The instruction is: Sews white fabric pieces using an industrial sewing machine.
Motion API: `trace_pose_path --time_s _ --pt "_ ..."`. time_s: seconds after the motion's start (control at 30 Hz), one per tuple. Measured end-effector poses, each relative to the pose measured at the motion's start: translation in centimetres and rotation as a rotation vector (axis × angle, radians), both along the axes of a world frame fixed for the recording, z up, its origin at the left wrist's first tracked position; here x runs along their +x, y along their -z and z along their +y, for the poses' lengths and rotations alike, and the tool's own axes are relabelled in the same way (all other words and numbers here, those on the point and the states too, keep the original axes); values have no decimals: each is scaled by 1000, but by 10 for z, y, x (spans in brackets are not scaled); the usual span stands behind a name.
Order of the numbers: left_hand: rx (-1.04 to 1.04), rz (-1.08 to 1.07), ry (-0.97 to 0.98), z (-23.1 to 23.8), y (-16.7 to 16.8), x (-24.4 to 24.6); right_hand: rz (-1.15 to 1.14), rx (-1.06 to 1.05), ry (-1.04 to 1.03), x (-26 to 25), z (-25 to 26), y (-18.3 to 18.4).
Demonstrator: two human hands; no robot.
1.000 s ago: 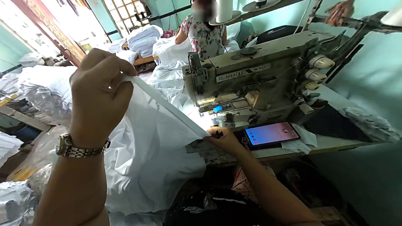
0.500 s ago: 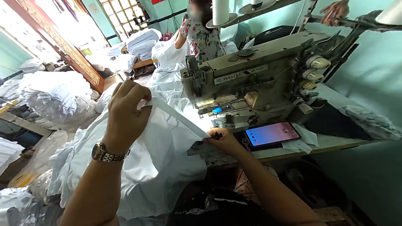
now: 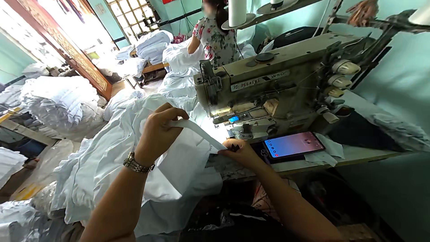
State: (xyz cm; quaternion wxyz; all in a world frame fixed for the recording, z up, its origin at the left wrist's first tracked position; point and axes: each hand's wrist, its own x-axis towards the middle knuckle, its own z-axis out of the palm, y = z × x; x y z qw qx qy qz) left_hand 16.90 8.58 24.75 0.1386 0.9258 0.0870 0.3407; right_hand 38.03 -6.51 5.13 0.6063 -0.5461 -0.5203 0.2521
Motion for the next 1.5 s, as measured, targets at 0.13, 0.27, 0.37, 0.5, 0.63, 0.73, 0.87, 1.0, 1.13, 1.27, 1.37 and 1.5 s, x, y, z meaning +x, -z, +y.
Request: trace_pose_path --time_s 0.13,0.27,0.37,0.5,0.63,0.73,0.87,1.0,1.13,1.27,1.37,1.5 --pt "48 23 -37 4 9 5 21 -4 -17 1 1 -1" --pt "17 11 -2 6 17 9 20 -20 -1 1 1 0" --pt "-105 15 39 2 20 11 13 -28 4 1 2 -2" --pt "-58 -17 33 -1 30 16 19 -22 -7 1 3 -1" --pt "-44 4 153 -34 45 9 71 11 -10 -1 2 -1" --pt "-145 120 419 -56 65 3 110 93 -64 -1 -6 9" --pt "-143 326 220 -40 101 14 89 38 -58 -7 -24 28" --pt "14 452 -123 -4 139 35 112 62 -56 -12 -29 33" --pt "43 374 -134 23 142 54 135 28 -5 -8 -16 20" --pt "-25 299 -141 64 137 51 123 16 42 -7 -2 5" --pt "-42 355 -308 103 136 19 90 41 48 -3 2 -1" --pt "-94 349 -437 111 121 -30 16 54 60 -2 6 -2"
